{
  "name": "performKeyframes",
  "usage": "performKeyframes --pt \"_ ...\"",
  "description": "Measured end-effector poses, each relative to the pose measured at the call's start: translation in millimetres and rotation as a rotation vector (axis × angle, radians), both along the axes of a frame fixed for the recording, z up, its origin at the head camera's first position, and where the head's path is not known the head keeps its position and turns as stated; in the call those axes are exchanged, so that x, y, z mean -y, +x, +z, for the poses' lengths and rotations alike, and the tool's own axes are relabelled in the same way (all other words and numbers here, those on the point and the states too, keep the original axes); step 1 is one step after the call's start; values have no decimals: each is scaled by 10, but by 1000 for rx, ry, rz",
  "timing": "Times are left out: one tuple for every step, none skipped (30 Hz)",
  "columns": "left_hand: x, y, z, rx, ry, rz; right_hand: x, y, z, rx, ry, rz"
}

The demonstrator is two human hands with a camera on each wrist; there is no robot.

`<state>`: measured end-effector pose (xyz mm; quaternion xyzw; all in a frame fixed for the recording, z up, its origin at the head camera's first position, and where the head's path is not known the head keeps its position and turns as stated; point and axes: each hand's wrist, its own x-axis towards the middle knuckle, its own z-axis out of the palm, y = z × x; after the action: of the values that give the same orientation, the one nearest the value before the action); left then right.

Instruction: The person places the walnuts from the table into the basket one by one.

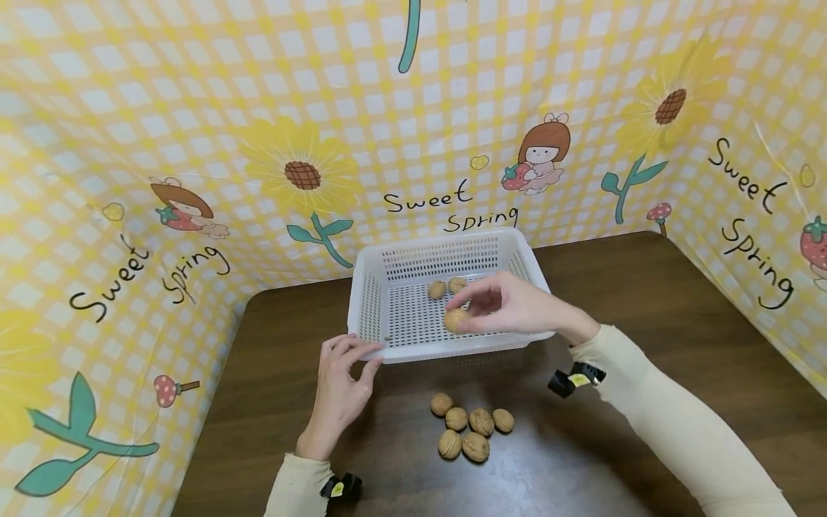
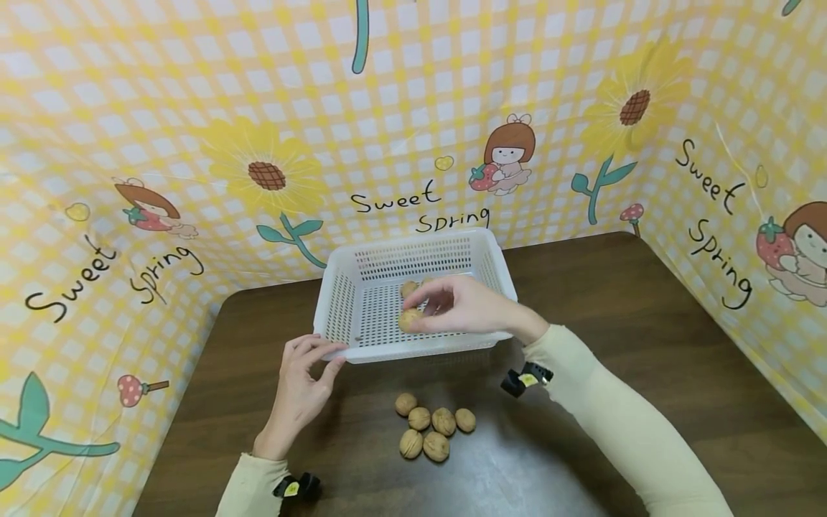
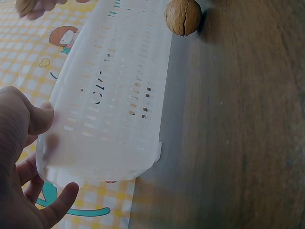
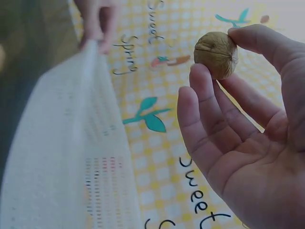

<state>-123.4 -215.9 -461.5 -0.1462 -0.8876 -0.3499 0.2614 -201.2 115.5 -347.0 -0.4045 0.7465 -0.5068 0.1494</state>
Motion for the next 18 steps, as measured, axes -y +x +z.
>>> performKeyframes --pt "0 0 2 2 -2 -1 -1 -49 33 9 -13 -5" --pt "0 0 4 4 -3 0 1 -96 67 10 -24 -17" --pt "0 1 5 7 -3 0 6 -143 100 20 -33 -28" --pt "0 2 6 9 -2 1 11 -187 129 30 -40 -40" --pt "1 3 6 11 -2 2 18 -231 158 33 -45 -54" --pt "1 3 5 11 -4 3 25 -274 185 33 -46 -68" --pt "2 4 4 9 -3 4 32 -315 213 26 -44 -90" --pt "4 3 4 8 -4 5 40 -355 239 26 -38 -114" --pt "6 2 4 5 -4 6 49 -398 260 38 -38 -132" --pt "8 1 2 3 -4 7 56 -442 277 41 -32 -152" --pt "9 -1 2 0 -4 6 67 -490 291 45 -27 -174" --pt "10 -3 1 -3 -4 4 78 -540 299 52 -21 -197" --pt "10 -3 1 -3 -4 2 89 -591 305 64 -10 -224" --pt "10 -3 0 -3 -5 1 99 -642 308 84 -4 -239" --pt "10 -3 -2 -1 -4 -1 110 -701 302 98 1 -253" --pt "10 -1 -3 1 -4 -3 119 -750 301 98 14 -269" --pt "10 1 -4 3 -4 -4 128 -805 292 107 23 -285" --pt "11 5 -5 5 -4 -3 133 -855 281 114 34 -298"
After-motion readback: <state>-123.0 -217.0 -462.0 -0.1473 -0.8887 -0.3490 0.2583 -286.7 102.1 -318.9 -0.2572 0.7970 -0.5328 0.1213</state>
